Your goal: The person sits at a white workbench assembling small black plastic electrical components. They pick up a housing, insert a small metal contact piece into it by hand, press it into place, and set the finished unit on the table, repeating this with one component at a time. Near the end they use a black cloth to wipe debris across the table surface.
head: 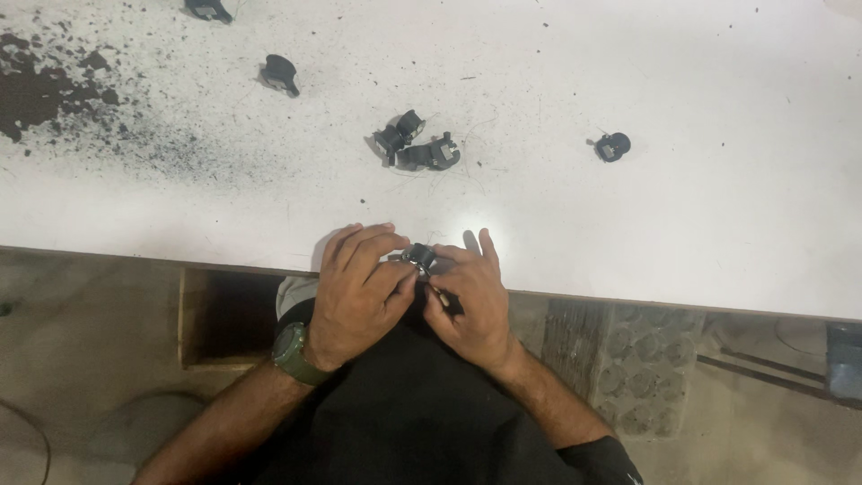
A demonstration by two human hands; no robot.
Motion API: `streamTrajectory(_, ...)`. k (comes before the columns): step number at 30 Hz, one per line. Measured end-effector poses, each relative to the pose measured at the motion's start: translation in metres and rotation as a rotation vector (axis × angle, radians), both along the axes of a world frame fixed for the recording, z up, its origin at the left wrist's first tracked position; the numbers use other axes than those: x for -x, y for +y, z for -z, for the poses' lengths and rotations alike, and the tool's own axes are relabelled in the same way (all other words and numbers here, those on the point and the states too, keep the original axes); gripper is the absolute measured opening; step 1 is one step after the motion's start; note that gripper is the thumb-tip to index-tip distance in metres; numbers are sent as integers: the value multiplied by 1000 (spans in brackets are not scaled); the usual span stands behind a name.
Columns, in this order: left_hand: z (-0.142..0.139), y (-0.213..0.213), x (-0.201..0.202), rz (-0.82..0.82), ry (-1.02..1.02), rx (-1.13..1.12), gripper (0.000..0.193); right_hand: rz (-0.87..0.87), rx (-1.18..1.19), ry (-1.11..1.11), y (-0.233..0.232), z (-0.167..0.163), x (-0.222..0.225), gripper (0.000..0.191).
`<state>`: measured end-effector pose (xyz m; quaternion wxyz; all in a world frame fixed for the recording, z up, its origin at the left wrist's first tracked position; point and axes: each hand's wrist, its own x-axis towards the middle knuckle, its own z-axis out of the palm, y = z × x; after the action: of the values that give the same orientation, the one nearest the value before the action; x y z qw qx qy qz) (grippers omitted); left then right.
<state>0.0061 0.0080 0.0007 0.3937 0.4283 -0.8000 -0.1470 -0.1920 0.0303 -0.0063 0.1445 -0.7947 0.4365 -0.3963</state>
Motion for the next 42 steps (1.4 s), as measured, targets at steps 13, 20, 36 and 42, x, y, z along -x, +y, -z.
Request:
streamTrajectory(13,3,1,1,-40,34,-31,17,2,-7,7,-1,4,0,31)
streamTrajectory(20,5,1,0,-44,38,-36,17,-4,-3,31,0,6,0,31)
streamTrajectory(36,-1,4,-1,-38,-198,78,10,8,-3,3,1,4,-4,30)
streamTrajectory(42,0,-4,0,-27,-96,-75,8,13,47,-1,3,10,-1,32)
